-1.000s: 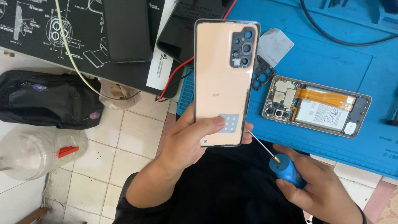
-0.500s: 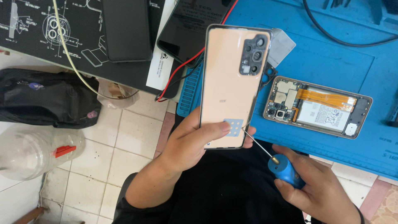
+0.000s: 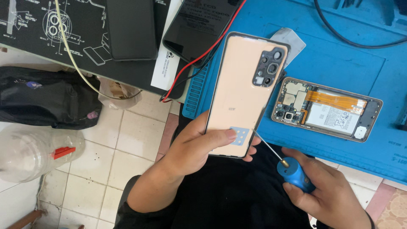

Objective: The person uses a blue electric screwdriver to remove screws from the back cover of a gold smartphone. They then set the back cover aside and use tweezers to disconnect a ribbon cable inside the phone chassis.

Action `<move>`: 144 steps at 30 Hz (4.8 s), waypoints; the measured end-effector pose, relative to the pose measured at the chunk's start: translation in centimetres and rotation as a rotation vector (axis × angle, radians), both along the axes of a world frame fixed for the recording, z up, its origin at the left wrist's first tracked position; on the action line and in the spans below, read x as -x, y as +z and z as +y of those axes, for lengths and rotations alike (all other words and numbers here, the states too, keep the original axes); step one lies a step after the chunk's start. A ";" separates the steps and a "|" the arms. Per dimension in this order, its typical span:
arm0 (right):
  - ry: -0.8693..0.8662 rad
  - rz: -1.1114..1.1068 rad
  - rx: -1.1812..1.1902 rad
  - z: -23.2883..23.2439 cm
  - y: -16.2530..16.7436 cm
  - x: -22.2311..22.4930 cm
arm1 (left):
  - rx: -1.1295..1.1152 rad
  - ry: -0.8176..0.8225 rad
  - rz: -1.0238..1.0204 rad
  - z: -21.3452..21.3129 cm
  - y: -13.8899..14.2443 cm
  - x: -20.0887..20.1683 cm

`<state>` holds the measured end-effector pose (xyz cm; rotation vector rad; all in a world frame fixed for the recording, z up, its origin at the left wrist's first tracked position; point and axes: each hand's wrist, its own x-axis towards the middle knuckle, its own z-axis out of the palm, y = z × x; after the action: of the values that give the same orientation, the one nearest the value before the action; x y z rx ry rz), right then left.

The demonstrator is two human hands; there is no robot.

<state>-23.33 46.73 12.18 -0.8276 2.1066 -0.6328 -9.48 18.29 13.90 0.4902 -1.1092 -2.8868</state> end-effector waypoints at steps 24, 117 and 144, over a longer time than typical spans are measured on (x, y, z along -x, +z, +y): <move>0.023 -0.008 -0.165 0.8 -0.1 0.0 | -0.029 -0.044 0.009 0.1 -0.6 -1.0; -0.142 -0.214 0.494 -3.5 -2.1 -5.6 | 0.025 0.402 0.027 6.2 -0.2 0.8; -0.227 -0.166 0.547 -3.9 -1.7 -5.6 | -0.012 0.397 0.016 6.8 -0.4 1.0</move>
<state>-17.72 42.88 10.48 -0.7907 1.9096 -1.3903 -10.49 25.06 13.48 0.6078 -0.8744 -2.5479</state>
